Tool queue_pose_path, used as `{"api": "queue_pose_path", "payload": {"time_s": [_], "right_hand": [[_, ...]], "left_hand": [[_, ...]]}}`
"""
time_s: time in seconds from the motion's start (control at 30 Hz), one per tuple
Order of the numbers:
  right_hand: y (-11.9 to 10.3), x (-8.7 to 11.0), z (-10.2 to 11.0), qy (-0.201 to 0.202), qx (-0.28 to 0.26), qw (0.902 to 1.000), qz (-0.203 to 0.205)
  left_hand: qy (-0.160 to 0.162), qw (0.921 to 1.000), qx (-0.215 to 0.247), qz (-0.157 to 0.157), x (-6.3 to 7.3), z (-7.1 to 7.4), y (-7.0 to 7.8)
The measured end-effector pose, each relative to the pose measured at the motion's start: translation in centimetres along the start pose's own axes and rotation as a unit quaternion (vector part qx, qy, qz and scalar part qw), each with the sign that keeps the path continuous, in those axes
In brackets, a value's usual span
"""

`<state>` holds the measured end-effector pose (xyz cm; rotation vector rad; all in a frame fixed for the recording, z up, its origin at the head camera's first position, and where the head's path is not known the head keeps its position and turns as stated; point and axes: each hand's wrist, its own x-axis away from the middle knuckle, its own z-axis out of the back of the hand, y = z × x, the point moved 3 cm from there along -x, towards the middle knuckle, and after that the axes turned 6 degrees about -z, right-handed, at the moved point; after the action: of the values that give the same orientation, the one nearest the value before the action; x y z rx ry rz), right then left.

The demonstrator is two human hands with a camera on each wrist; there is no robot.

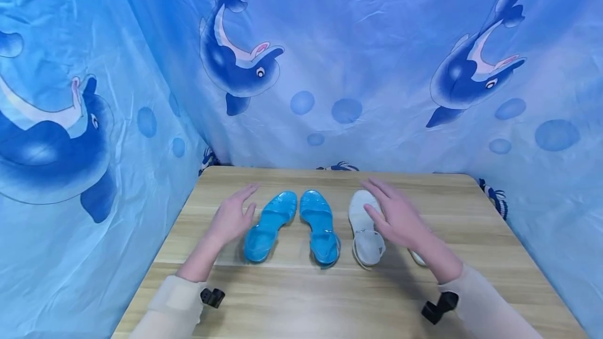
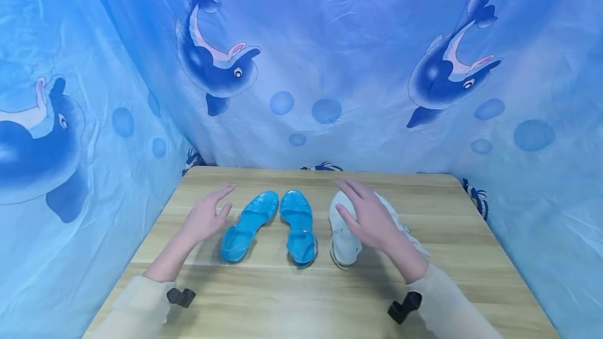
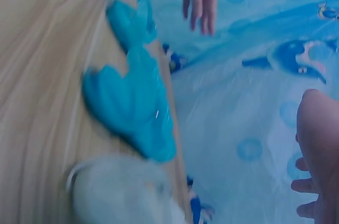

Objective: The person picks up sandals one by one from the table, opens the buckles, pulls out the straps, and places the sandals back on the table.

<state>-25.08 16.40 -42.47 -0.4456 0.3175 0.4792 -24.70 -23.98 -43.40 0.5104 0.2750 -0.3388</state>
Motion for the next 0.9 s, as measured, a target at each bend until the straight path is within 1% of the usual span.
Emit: {"api": "queue_pose_path", "payload": {"time_s": [0.1,0.2,0.27,0.33,0.43,0.53,0.67,0.73,0.9], "right_hand": [[-1.8,-1.7,-0.2,-0.006,-0.038,0.9993,0.001],[-3.3,-3.1,-0.7,-0.024,-0.068,0.9974,-0.004],[-4.3,-4.1,-1.3,-0.037,-0.077,0.9963,-0.006],[-5.2,-5.0,-2.1,-0.045,-0.083,0.9956,0.002],[-6.8,-6.4,-3.2,-0.059,-0.092,0.9939,0.014],[-8.1,-7.8,-4.5,-0.075,-0.105,0.9912,0.028],[-9.5,-9.3,-6.4,-0.106,-0.118,0.9862,0.047],[-10.0,-9.8,-7.4,-0.121,-0.126,0.9831,0.054],[-11.1,-10.7,-10.2,-0.15,-0.136,0.9775,0.06]], "left_hand": [[0.002,0.9998,0.014,0.015,0.0,0.0,-0.7],[-0.002,0.9988,0.032,0.037,0.5,-0.4,-1.5],[-0.008,0.9971,0.046,0.06,0.9,-0.7,-2.1],[-0.015,0.9943,0.062,0.085,1.4,-1.1,-2.6],[-0.025,0.9901,0.079,0.113,2.0,-1.7,-3.4],[-0.04,0.9873,0.086,0.128,2.4,-2.5,-4.0],[-0.064,0.9833,0.085,0.147,2.7,-3.2,-4.4],[-0.069,0.9811,0.09,0.157,2.9,-3.4,-4.4],[-0.071,0.9784,0.1,0.167,3.3,-3.6,-4.7]]}}
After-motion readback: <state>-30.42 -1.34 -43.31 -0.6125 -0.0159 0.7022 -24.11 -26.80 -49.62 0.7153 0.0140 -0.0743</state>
